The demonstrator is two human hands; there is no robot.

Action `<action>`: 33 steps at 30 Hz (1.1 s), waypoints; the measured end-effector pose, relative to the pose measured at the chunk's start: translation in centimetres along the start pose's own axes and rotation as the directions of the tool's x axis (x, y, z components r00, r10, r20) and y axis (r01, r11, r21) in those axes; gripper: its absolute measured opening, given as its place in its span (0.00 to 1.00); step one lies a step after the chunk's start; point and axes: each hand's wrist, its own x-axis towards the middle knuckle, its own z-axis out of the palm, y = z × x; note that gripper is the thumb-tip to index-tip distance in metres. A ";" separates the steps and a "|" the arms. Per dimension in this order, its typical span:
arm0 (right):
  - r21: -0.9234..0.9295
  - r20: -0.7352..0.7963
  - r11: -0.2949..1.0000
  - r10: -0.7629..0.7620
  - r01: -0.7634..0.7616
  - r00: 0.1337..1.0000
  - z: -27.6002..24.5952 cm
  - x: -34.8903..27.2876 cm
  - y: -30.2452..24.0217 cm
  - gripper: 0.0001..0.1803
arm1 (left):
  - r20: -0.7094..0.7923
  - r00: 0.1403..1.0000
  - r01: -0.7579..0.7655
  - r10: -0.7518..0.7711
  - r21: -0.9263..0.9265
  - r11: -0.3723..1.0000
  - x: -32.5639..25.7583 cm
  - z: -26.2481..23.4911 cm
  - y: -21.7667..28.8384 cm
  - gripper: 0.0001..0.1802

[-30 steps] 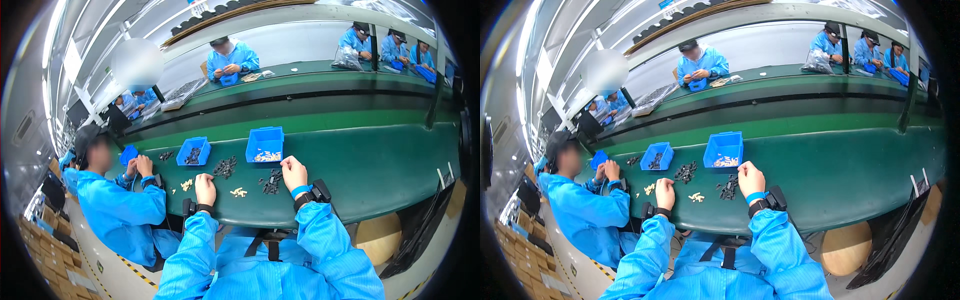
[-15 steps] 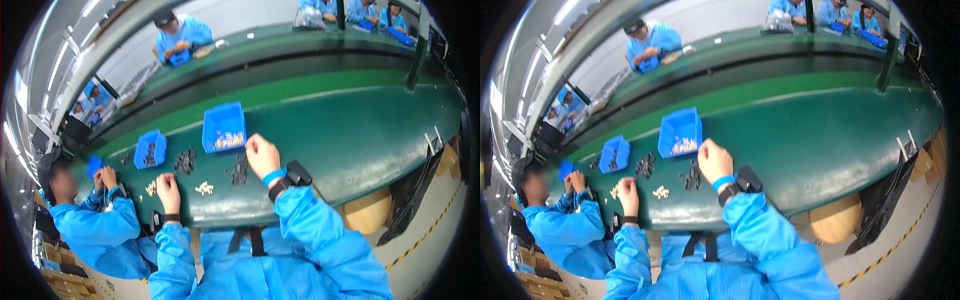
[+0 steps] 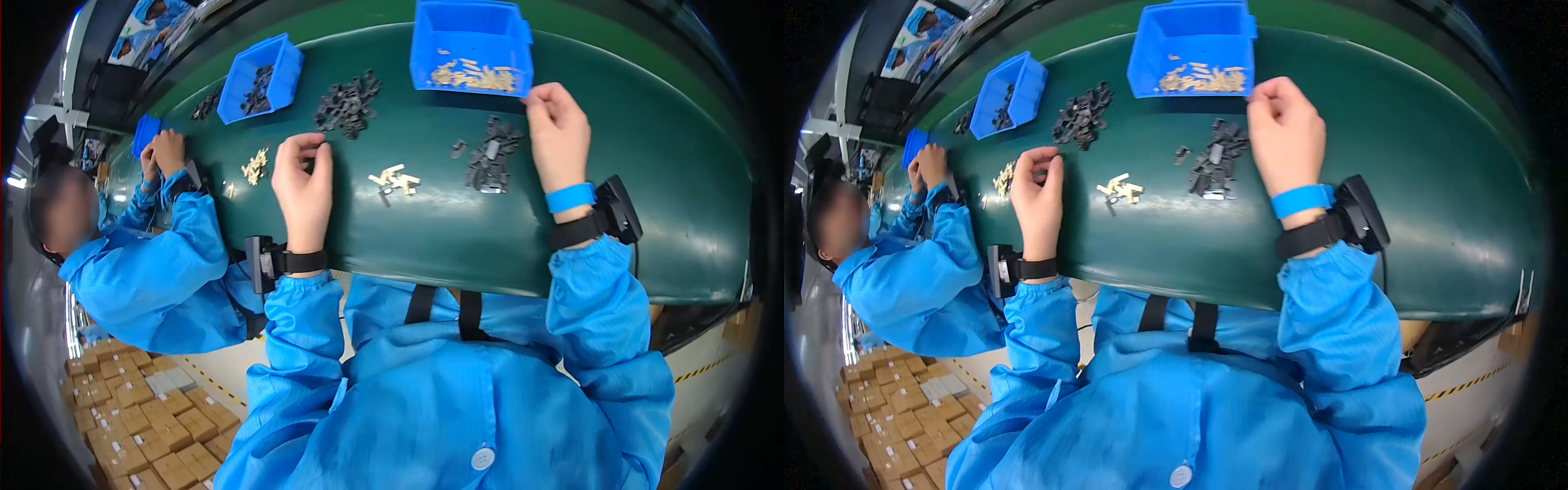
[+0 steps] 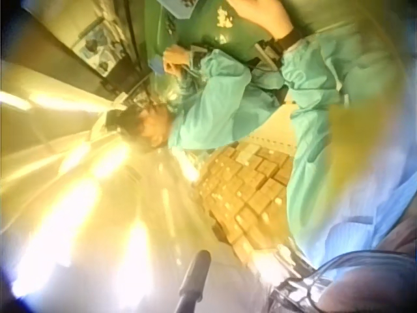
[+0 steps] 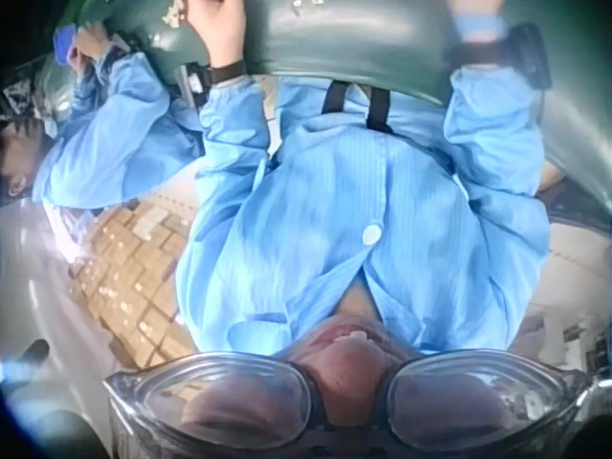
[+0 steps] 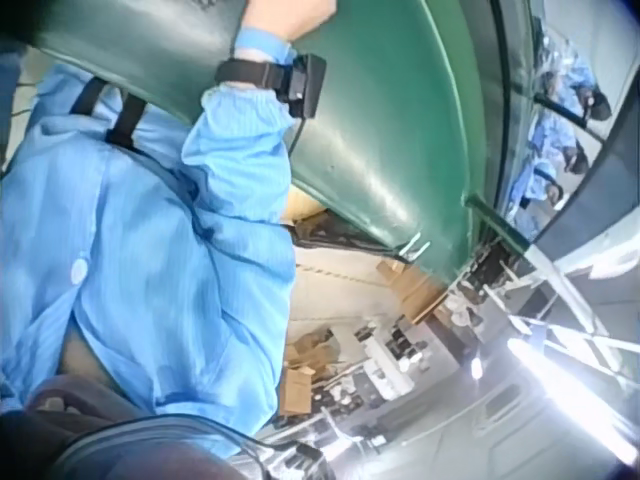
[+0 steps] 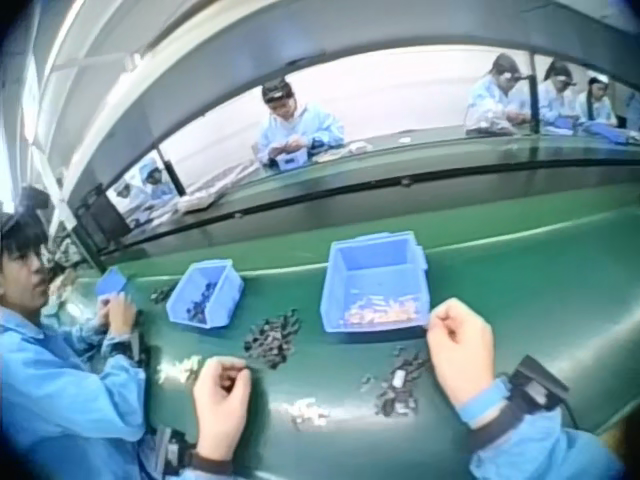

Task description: Manually assembling small plastic and metal components at a factory production line workstation.

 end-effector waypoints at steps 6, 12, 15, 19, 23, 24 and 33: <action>0.128 0.036 0.992 -0.015 0.011 0.999 0.0 0.0 -0.6 0.07 | 0.191 0.974 -0.119 0.123 -0.034 0.992 -1.6 -0.5 2.5 0.07; 0.255 0.106 0.965 0.037 -0.063 0.994 -0.4 0.3 -0.5 0.06 | 0.390 0.913 -0.161 0.122 0.071 0.984 -1.0 -0.2 4.1 0.15; 0.261 0.108 0.964 0.033 -0.061 0.994 -0.5 0.2 -0.7 0.03 | 0.423 0.902 -0.155 0.090 0.121 0.981 -0.5 -0.2 4.9 0.17; 0.056 -0.014 0.991 -0.117 0.118 0.993 0.0 -0.5 -3.1 0.14 | 0.451 0.889 -0.146 0.075 0.125 0.981 0.0 -0.4 5.7 0.16; -0.442 0.234 0.749 -0.435 0.494 0.870 -0.3 -0.5 -4.4 0.20 | 0.480 0.875 -0.134 0.066 0.110 0.985 -0.1 0.2 5.4 0.12; -0.463 0.274 0.710 -0.454 0.530 0.848 0.0 -0.6 -4.3 0.17 | 0.484 0.872 -0.143 0.081 0.092 0.985 -0.2 0.2 5.3 0.12; -0.388 0.191 0.788 -0.439 0.478 0.878 -1.2 -2.3 -5.7 0.21 | 0.463 0.885 -0.104 0.043 0.107 0.989 -0.4 0.1 5.3 0.12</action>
